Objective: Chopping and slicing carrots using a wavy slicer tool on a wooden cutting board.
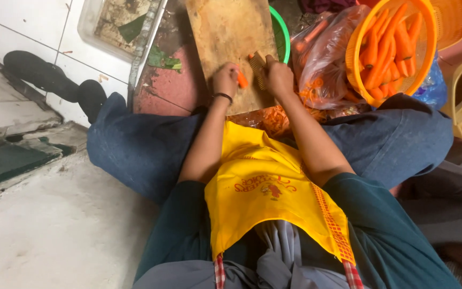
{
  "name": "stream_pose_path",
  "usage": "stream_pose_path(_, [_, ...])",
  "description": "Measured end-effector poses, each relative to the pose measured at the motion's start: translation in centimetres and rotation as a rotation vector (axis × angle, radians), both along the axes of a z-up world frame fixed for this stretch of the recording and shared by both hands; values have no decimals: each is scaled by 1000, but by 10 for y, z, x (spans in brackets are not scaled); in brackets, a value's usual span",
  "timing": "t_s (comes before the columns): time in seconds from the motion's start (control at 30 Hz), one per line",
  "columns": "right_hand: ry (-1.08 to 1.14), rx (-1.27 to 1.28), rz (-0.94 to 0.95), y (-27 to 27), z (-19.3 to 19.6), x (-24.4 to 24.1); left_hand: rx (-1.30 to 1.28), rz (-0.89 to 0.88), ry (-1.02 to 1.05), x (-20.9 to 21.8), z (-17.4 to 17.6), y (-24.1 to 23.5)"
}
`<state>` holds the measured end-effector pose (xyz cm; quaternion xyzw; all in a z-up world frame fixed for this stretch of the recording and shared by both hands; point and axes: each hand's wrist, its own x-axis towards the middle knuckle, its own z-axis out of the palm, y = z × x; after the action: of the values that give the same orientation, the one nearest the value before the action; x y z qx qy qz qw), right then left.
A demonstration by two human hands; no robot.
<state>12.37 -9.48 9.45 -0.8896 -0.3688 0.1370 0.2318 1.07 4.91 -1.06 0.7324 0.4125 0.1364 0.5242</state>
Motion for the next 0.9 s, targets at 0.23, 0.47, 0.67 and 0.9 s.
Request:
stream_pose_path(0.23, [14,-41,-11,3,9,-13,275,41,-95,2,13,-32])
stream_pose_path(0.47, [-106,42,130,6,20,-22,253,88,-69,6,20,-35])
stream_pose_path(0.67, [-127,28,200,14,24,-23,306,103,-37,7,10,-37])
stream_pose_path(0.9, [-65,-123,249,24,37,-16,253,126,-44,7,13,-38])
